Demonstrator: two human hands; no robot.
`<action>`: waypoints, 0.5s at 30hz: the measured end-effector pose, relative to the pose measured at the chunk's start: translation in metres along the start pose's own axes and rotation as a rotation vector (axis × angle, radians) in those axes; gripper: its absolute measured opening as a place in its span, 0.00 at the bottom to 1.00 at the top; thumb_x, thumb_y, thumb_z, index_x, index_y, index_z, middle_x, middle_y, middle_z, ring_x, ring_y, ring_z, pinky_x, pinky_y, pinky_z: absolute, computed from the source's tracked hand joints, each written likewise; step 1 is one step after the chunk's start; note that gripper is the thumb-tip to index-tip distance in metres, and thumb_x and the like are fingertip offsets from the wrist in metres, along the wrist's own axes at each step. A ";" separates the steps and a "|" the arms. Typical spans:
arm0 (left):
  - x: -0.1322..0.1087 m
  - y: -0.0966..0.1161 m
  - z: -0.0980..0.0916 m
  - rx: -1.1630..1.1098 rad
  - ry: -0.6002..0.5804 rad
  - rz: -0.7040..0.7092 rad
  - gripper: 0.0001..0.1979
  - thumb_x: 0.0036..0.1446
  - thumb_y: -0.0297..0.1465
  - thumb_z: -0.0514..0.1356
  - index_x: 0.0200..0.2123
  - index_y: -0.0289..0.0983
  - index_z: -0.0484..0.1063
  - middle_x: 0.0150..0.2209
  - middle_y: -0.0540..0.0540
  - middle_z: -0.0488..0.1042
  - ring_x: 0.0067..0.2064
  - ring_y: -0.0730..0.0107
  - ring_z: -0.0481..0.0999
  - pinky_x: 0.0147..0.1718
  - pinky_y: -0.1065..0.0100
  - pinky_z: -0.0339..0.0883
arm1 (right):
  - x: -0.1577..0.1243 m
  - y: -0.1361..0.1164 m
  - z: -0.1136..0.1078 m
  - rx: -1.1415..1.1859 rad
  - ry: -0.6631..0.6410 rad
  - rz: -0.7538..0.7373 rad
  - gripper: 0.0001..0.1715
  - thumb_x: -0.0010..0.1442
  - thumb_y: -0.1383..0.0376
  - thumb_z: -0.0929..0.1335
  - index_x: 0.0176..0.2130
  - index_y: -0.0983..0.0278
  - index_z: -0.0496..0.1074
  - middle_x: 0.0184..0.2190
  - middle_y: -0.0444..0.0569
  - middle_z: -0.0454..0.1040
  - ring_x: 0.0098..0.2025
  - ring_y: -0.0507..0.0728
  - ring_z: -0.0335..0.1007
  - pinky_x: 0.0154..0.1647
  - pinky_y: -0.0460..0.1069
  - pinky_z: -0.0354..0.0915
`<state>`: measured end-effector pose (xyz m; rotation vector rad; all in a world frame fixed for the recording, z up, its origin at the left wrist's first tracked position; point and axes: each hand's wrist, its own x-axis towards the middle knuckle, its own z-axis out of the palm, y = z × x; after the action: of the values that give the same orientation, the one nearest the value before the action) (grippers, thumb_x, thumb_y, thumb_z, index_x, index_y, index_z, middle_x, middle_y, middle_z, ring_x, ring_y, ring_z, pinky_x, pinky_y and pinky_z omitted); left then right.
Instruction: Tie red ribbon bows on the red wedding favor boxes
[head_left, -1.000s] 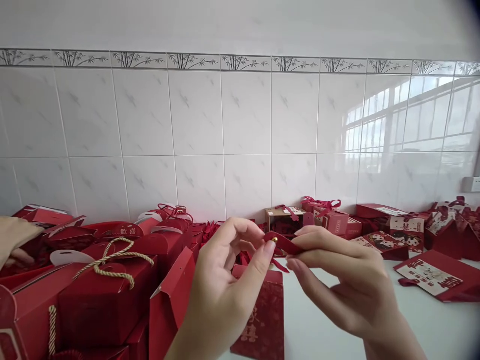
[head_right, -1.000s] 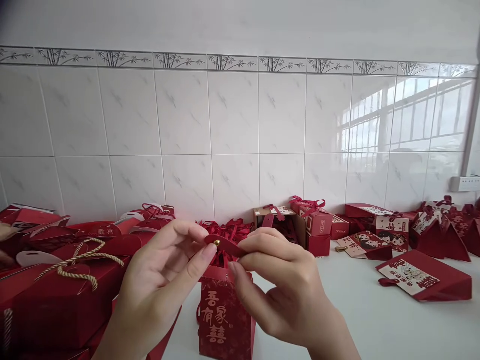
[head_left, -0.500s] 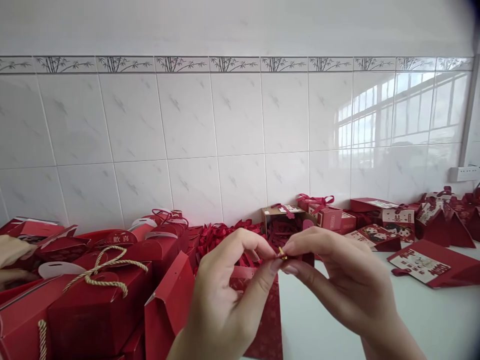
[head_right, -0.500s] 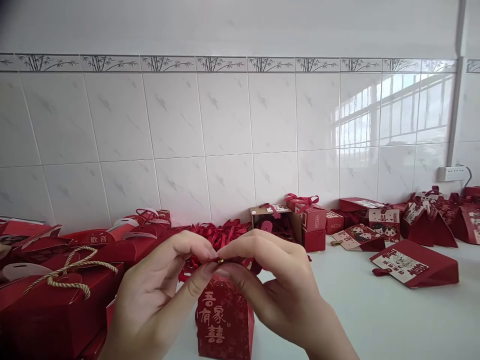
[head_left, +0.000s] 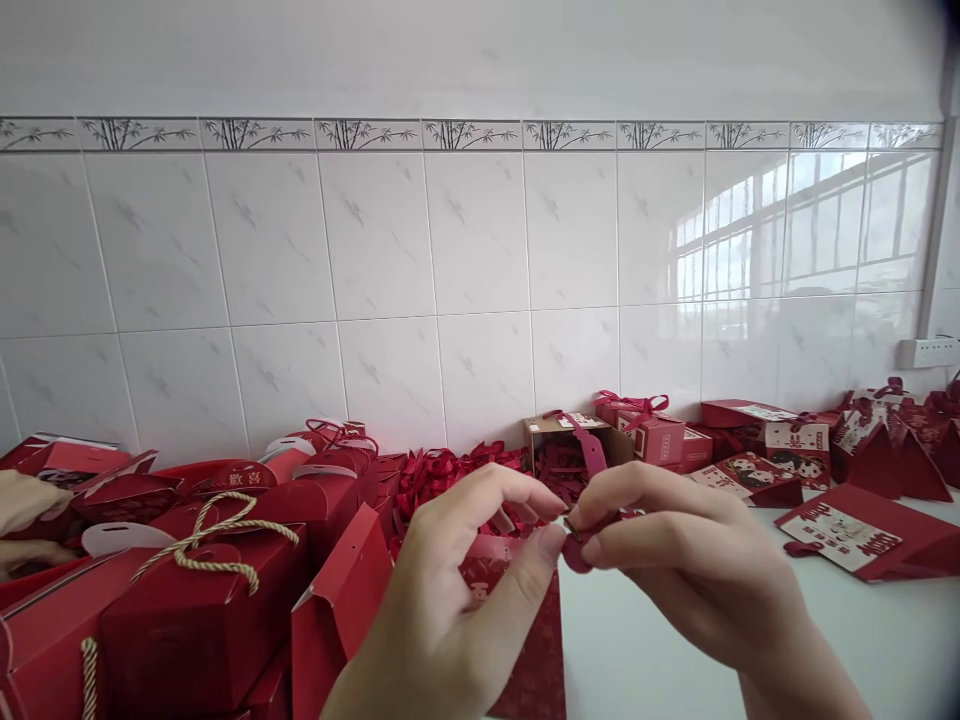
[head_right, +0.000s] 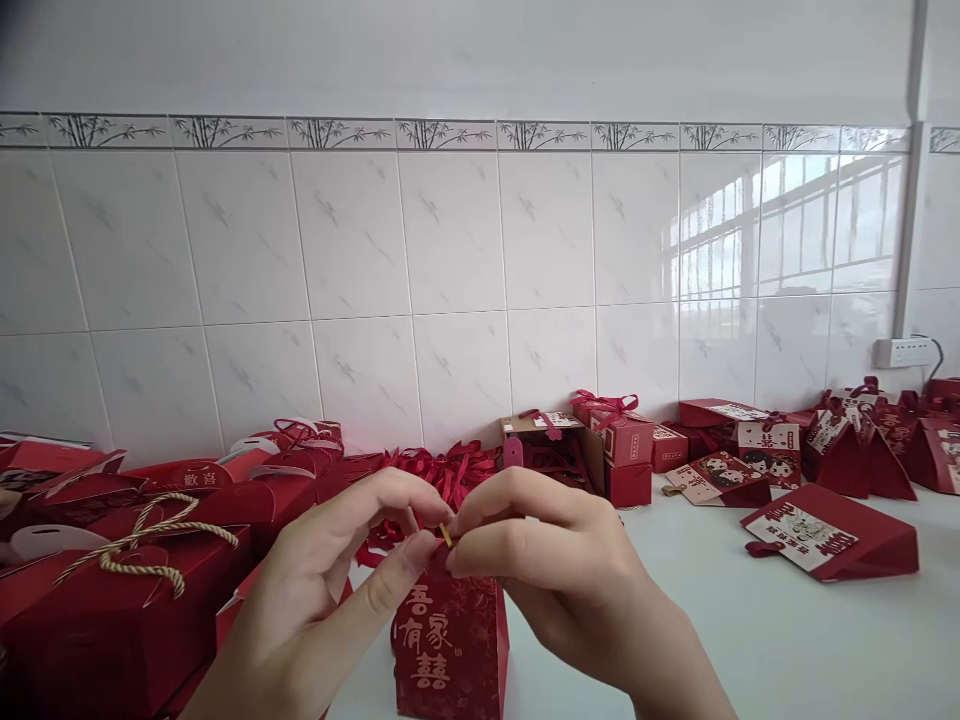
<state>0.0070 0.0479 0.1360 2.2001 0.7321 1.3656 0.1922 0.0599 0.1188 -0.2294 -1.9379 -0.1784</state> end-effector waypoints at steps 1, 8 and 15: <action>0.000 -0.001 -0.001 0.010 -0.028 -0.011 0.05 0.61 0.32 0.56 0.37 0.41 0.72 0.34 0.50 0.74 0.37 0.71 0.72 0.36 0.72 0.67 | -0.001 0.000 0.000 -0.009 -0.006 -0.002 0.18 0.58 0.83 0.62 0.38 0.63 0.72 0.34 0.49 0.72 0.32 0.49 0.71 0.27 0.43 0.68; 0.000 0.001 -0.009 0.070 -0.164 -0.103 0.09 0.63 0.36 0.52 0.35 0.42 0.70 0.34 0.50 0.73 0.35 0.69 0.71 0.36 0.70 0.66 | -0.005 0.000 0.001 -0.059 -0.060 0.001 0.15 0.58 0.81 0.65 0.36 0.63 0.74 0.32 0.48 0.72 0.32 0.49 0.69 0.30 0.43 0.67; -0.004 0.002 -0.006 0.027 -0.147 -0.135 0.07 0.61 0.35 0.54 0.33 0.41 0.70 0.30 0.49 0.73 0.31 0.69 0.71 0.29 0.72 0.66 | -0.004 0.001 0.001 0.011 -0.156 0.088 0.16 0.61 0.79 0.63 0.38 0.62 0.73 0.33 0.46 0.69 0.32 0.48 0.68 0.29 0.41 0.66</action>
<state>0.0002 0.0443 0.1371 2.2010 0.8320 1.1213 0.1929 0.0606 0.1142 -0.3287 -2.0779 -0.0940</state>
